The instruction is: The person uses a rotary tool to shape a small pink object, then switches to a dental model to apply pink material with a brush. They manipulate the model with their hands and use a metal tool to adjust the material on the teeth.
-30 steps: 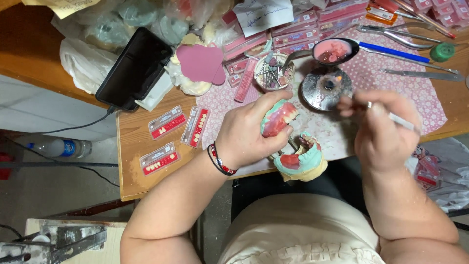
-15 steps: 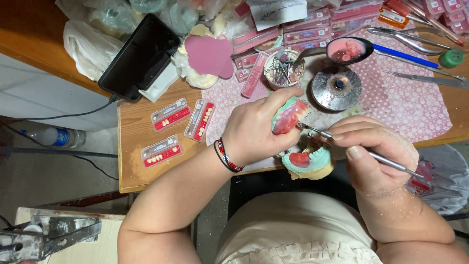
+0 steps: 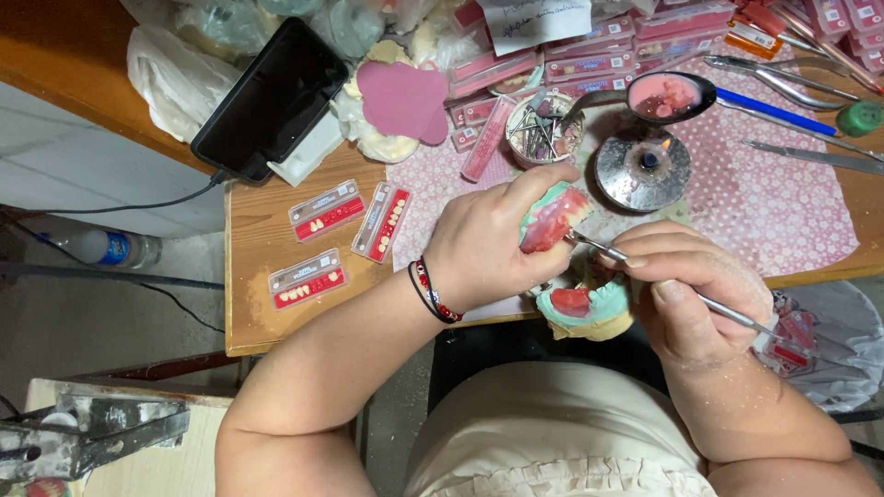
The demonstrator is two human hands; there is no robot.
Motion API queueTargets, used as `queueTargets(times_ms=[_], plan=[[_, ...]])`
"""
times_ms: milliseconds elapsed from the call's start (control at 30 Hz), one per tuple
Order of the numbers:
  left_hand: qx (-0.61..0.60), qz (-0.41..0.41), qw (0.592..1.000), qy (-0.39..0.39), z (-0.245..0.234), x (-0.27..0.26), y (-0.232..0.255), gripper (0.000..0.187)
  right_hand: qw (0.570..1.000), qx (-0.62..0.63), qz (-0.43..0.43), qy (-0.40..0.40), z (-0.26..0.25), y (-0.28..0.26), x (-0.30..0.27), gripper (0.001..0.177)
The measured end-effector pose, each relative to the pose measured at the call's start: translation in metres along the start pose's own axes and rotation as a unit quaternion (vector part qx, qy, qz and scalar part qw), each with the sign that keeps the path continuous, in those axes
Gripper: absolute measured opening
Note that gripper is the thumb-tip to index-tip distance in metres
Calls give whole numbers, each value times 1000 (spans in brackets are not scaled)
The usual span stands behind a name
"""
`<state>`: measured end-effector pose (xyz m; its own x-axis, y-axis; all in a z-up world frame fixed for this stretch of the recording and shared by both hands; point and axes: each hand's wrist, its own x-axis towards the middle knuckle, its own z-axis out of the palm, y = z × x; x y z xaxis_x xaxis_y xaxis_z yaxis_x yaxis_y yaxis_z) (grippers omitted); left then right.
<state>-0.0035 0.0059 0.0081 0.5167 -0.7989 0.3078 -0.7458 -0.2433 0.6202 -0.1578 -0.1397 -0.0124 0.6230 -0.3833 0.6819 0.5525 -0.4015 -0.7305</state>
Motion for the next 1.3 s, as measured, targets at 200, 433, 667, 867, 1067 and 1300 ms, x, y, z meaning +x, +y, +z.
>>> queueTargets(times_ms=[200,433,667,867,1067,1300], plan=[[9,16,1000,3,1,-2,0,63,1000,-22,-9,-17,2,-4,2,24],[23,22,999,8,2,-2,-1,62,994,-82,-1,-75,-4,-23,9,26],[24,16,1000,6,0,-1,2,60,967,-167,-18,-192,-18,-38,23,24],[36,19,999,21,3,-2,0,59,931,-224,-109,-267,-12,-54,44,22],[32,17,999,6,1,-1,0,57,873,-293,-206,-329,-12,-56,50,29],[18,7,1000,1,-1,2,2,55,802,-381,-276,-368,-12,-65,64,25]])
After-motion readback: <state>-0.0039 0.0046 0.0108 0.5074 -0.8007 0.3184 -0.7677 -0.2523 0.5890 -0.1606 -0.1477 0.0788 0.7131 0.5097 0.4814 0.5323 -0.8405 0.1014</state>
